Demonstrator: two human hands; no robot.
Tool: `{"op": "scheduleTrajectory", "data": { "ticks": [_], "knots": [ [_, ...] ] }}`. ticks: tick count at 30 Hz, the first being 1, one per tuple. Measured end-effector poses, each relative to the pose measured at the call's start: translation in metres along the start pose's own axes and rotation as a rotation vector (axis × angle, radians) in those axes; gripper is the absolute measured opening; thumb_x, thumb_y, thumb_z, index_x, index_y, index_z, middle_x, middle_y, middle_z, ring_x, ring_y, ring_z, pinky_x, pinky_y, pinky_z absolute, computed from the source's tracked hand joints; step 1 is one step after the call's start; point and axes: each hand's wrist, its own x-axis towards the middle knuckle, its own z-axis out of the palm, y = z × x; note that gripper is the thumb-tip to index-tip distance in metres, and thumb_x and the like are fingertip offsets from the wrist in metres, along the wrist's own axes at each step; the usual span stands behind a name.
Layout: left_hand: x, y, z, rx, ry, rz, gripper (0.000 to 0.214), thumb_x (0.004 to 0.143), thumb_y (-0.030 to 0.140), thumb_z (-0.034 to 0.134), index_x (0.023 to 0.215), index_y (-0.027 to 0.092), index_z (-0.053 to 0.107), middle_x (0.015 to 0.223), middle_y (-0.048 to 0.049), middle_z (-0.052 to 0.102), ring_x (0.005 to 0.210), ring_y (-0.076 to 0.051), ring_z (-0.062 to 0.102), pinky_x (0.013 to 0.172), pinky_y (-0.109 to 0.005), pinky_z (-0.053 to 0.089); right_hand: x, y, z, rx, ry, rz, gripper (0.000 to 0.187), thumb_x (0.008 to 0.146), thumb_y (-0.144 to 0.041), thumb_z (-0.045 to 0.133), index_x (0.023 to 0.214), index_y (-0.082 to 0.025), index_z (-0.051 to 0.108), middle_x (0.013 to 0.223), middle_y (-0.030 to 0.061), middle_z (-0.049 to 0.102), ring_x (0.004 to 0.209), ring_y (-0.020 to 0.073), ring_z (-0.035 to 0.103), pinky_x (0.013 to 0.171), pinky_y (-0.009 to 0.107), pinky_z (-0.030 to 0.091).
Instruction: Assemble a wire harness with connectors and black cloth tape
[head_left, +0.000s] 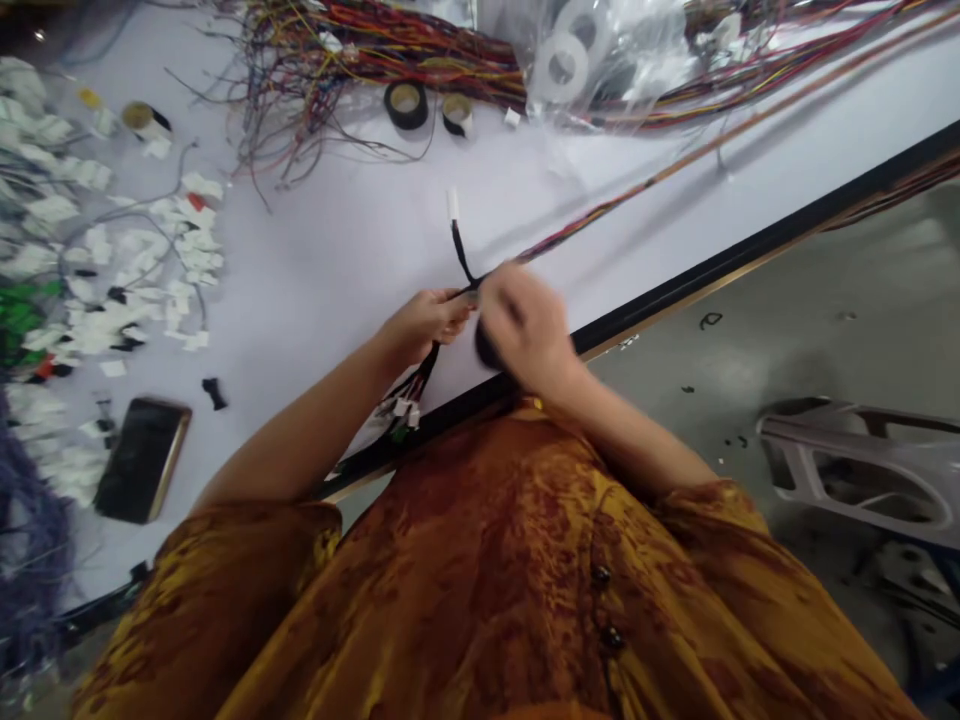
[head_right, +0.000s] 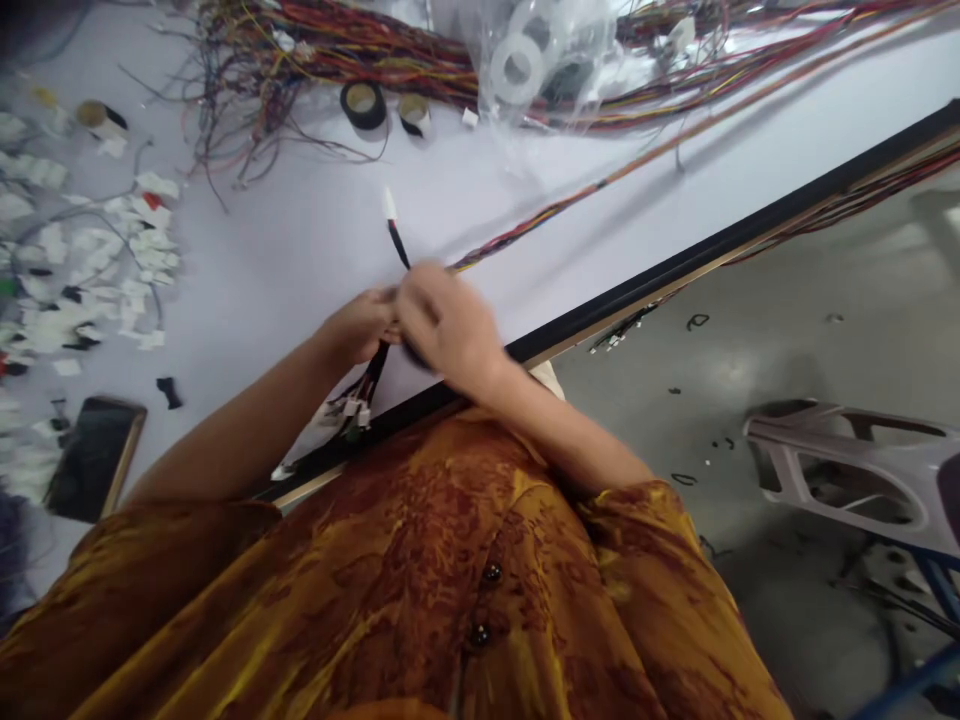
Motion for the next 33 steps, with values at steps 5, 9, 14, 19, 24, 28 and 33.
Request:
{"op": "scheduleTrajectory", "data": {
  "ticks": [5,9,14,19,24,28,33],
  "knots": [
    [-0.013,-0.001,0.002,0.150,-0.039,0.023,0.022,0.070,0.021,0.073,0.084,0.015,0.057,0.063,0.0057,0.044,0.048,-0.004,0.034,0.044,-0.018,0.022,0.078,0.096,-0.015,-0.203,0.079,0.196,0.020,0.097,-0.040,0.050,0.097,-0.019,0.051,0.094,0.0063,0.054,0.095,0.0209,0.056,0.090,0.042,0.046],
    [-0.015,0.002,-0.003,0.080,-0.070,-0.039,0.021,0.072,0.019,0.072,0.087,0.015,0.058,0.064,0.0055,0.042,0.047,-0.004,0.033,0.043,-0.017,0.022,0.064,0.107,-0.019,-0.245,-0.203,0.015,0.030,0.092,-0.035,0.059,0.117,-0.020,0.054,0.116,0.0113,0.058,0.112,0.0268,0.055,0.101,0.048,0.042],
    [-0.019,0.012,-0.022,-0.168,-0.337,-0.183,0.028,0.087,0.041,0.065,0.082,0.015,0.057,0.058,0.0081,0.026,0.044,-0.003,0.019,0.040,-0.016,0.014,0.023,0.066,-0.034,-0.276,-0.573,-0.132,0.028,0.091,-0.032,0.063,0.116,-0.020,0.059,0.109,0.0072,0.067,0.099,0.0237,0.061,0.092,0.039,0.043],
    [-0.027,0.022,-0.021,-0.104,-0.347,-0.179,0.035,0.094,0.049,0.053,0.081,0.016,0.056,0.057,0.0086,0.021,0.042,-0.005,0.015,0.038,-0.018,0.013,0.024,0.057,-0.031,-0.426,-0.553,-0.217,0.030,0.101,-0.040,0.046,0.097,-0.017,0.064,0.089,0.0075,0.067,0.077,0.0198,0.058,0.073,0.034,0.035],
    [-0.048,0.029,-0.004,0.524,-0.070,0.234,0.026,0.094,0.038,0.049,0.088,0.016,0.061,0.060,0.0031,0.044,0.053,-0.010,0.038,0.052,-0.023,0.032,0.022,0.057,-0.038,-0.265,-0.579,-0.228,0.027,0.099,-0.038,0.048,0.096,-0.017,0.064,0.087,0.0047,0.067,0.073,0.0162,0.057,0.073,0.031,0.035],
    [-0.063,0.036,0.013,0.938,-0.010,0.382,0.024,0.094,0.035,0.048,0.083,0.018,0.062,0.069,-0.0016,0.060,0.061,-0.014,0.051,0.061,-0.027,0.036,0.010,0.041,-0.043,-0.226,-0.691,-0.220,0.027,0.099,-0.041,0.046,0.097,-0.020,0.063,0.089,0.0039,0.068,0.077,0.0157,0.059,0.072,0.029,0.036],
    [-0.098,0.048,0.021,1.063,0.146,0.692,0.020,0.090,0.036,0.053,0.092,0.024,0.068,0.094,-0.0075,0.070,0.087,-0.025,0.063,0.082,-0.039,0.049,-0.009,0.012,-0.071,-0.304,-0.593,-0.055,0.020,0.088,-0.036,0.052,0.074,-0.021,0.056,0.068,0.0007,0.059,0.057,0.0131,0.045,0.056,0.029,0.028]
  ]
}}
